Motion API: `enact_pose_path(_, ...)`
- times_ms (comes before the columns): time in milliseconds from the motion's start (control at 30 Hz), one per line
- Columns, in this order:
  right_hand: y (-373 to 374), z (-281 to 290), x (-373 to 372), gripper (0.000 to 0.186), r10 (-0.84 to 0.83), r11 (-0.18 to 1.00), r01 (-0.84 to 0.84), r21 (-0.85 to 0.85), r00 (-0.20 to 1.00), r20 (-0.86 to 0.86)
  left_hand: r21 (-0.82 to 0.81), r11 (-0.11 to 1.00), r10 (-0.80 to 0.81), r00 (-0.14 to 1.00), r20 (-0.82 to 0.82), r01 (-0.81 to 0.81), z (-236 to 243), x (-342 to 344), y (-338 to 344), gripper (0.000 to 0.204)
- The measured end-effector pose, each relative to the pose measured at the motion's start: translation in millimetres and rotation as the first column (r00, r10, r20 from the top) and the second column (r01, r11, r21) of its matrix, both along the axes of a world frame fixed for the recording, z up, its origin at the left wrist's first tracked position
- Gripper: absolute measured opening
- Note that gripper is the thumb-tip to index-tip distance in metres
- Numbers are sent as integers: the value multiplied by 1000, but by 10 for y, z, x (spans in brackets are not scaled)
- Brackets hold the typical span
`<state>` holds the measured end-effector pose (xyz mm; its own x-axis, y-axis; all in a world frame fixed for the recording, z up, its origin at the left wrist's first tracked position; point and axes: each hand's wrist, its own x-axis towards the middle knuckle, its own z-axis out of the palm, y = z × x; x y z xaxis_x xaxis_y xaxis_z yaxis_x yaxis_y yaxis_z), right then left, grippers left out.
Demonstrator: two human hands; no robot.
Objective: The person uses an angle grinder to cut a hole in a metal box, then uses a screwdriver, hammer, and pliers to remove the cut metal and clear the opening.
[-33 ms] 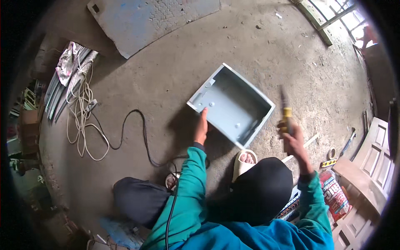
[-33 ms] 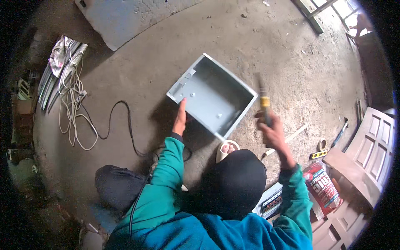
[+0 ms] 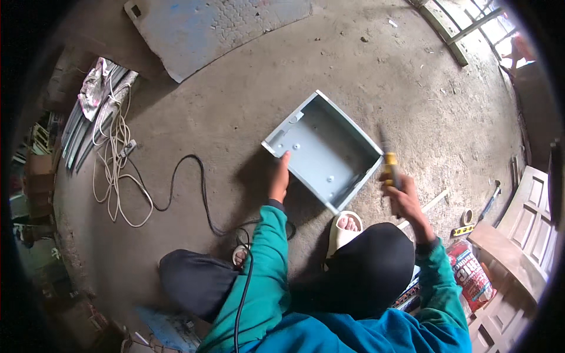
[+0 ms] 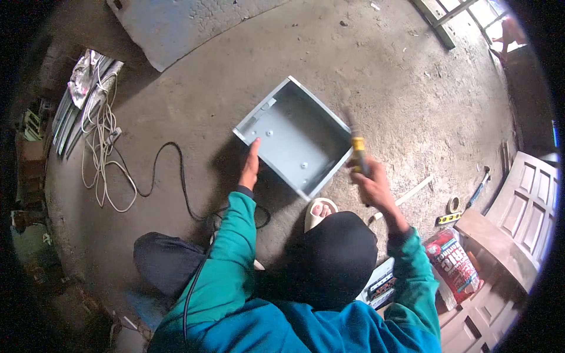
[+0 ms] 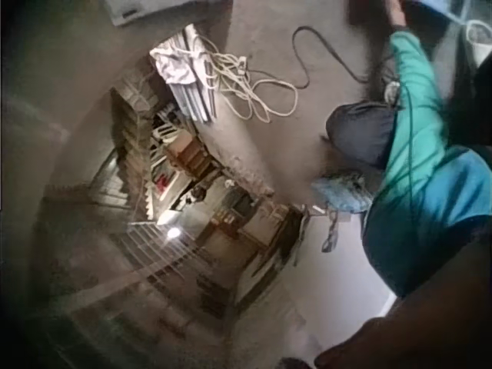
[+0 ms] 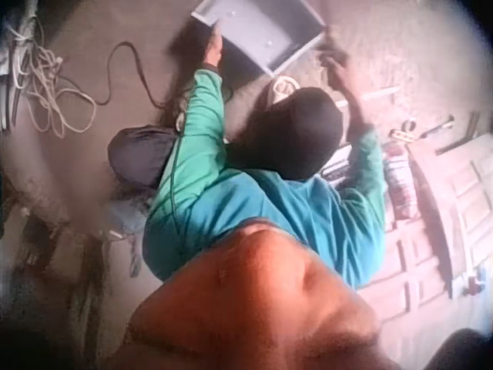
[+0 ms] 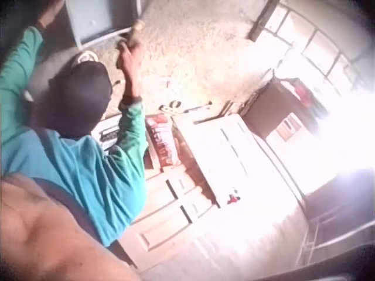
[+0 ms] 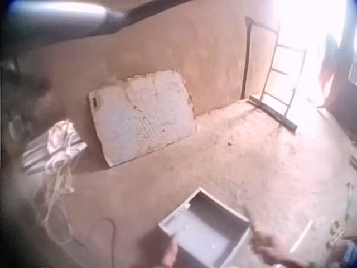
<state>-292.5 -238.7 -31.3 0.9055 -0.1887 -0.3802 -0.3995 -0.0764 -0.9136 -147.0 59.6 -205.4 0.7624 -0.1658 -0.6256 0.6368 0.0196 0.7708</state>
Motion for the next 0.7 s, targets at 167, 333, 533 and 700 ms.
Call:
enact_pose_path(167, 689, -953, 481, 27, 208, 968, -209, -137, 978, -22, 71, 997, -35, 977, 209, 21, -66, 322, 385, 86)
enact_pose_path(333, 1031, -1462, 869, 34, 191, 981, -196, -15, 970, -153, 797, 591, -382, 913, 142, 124, 109, 518, 399, 83)
enact_pose_path(533, 1125, -1658, 1063, 36, 139, 986, -145, -80, 987, -75, 741, 665, -162, 951, 264, -92, 48, 329, 205, 88)
enact_pose_path(700, 1105, -1768, 1162, 39, 149, 988, -152, -23, 985, -86, 740, 661, -139, 949, 284, -125, 8, 338, 201, 95)
